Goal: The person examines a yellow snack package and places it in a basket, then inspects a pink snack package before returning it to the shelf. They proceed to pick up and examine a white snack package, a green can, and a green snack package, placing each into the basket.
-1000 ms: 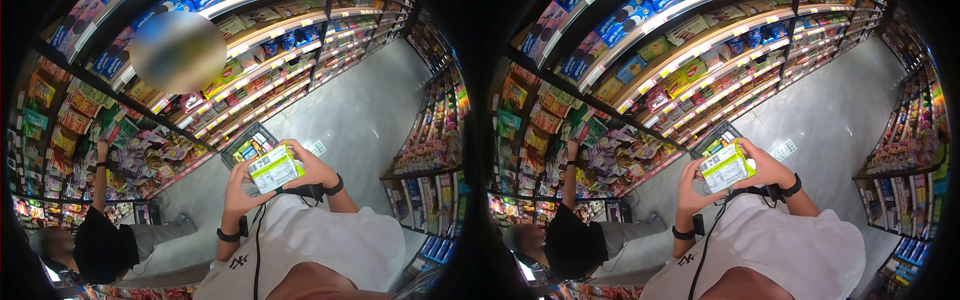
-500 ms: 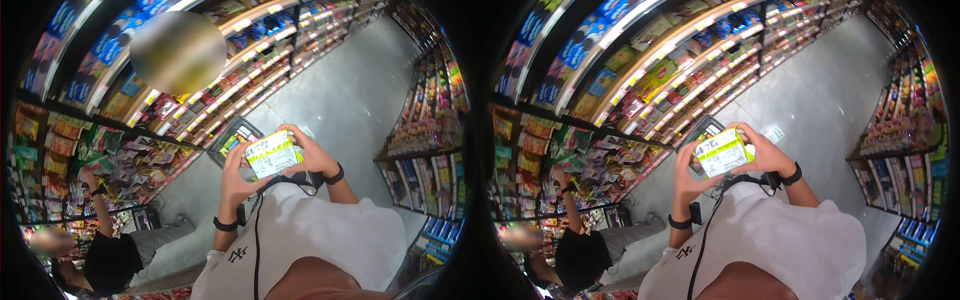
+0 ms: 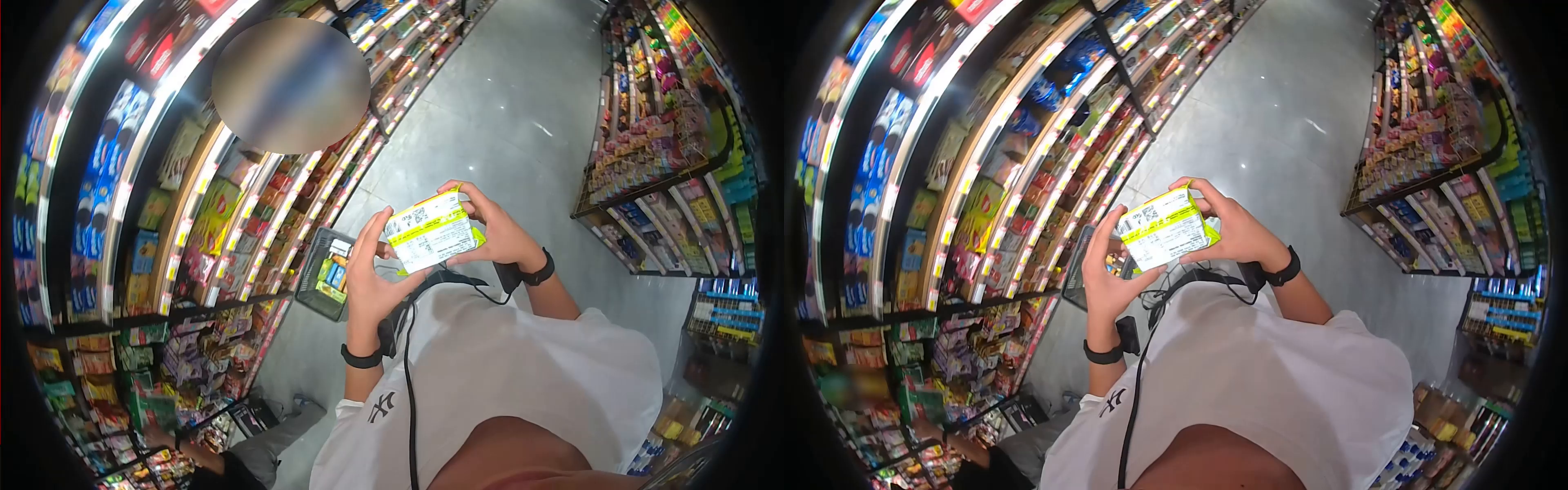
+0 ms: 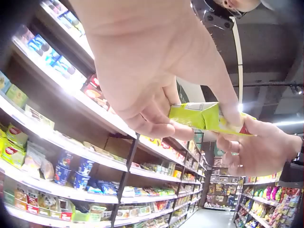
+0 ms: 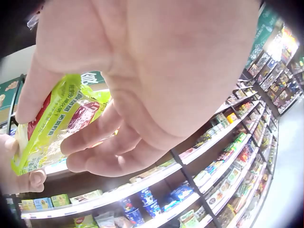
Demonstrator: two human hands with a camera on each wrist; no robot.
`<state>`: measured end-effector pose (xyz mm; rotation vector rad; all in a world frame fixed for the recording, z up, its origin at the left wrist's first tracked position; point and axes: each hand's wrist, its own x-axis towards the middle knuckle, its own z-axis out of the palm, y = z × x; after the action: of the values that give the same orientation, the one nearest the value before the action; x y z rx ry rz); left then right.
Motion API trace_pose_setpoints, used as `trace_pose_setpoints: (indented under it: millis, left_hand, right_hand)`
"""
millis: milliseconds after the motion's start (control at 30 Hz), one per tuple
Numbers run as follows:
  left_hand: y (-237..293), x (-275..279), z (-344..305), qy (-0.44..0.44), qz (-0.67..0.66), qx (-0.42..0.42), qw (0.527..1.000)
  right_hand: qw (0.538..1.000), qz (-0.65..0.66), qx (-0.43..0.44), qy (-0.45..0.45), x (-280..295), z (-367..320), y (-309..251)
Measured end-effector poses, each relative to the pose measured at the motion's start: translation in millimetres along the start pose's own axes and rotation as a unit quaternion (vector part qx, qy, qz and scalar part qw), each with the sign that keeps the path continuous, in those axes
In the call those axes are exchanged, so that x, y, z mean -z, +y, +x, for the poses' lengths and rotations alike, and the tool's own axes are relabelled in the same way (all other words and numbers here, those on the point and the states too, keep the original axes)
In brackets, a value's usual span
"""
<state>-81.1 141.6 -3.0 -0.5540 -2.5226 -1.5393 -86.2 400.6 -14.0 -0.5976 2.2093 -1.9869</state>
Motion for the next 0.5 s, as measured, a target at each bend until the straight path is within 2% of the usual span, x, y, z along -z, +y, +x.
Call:
trace_pose_setpoints:
  millis: [333,500]
  left_hand:
    - [-7,-52,71,-0.050,-0.070,0.050,0.995]
    - [-40,-58,122,-0.072,-0.105,0.025,0.992]
  right_hand:
    - [0.994,-0.007,-0.087,0.062,64,17,16]
    - [0.988,0.020,-0.121,0.096,81,56,26]
